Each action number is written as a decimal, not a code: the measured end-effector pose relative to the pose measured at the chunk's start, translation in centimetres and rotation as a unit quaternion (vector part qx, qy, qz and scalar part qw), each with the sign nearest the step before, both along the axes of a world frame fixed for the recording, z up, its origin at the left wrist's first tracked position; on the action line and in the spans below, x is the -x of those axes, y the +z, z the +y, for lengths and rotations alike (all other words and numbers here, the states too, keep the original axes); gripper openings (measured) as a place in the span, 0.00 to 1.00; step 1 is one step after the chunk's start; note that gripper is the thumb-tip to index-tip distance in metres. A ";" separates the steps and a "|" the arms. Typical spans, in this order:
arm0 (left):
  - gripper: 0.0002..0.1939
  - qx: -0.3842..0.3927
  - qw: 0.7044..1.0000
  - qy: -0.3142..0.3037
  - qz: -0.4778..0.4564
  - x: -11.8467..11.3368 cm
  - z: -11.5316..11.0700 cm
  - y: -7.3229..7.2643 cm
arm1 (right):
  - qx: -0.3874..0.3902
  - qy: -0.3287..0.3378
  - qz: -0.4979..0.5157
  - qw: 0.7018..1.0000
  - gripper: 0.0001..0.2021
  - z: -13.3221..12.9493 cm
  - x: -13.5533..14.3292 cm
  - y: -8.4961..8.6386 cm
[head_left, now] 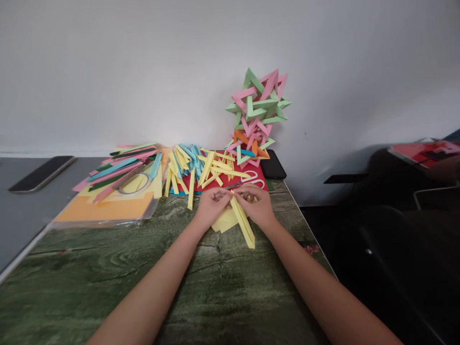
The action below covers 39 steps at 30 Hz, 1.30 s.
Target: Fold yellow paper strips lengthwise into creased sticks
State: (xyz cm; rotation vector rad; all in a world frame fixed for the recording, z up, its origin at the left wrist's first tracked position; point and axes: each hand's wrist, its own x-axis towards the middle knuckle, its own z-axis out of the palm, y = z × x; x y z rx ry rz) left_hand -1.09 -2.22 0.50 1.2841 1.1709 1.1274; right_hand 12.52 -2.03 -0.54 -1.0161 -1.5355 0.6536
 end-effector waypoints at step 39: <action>0.12 -0.012 1.000 -0.004 0.006 0.1 0.0 -0.1 | 0.154 0.048 0.036 0.986 0.11 0.4 -0.3 -0.4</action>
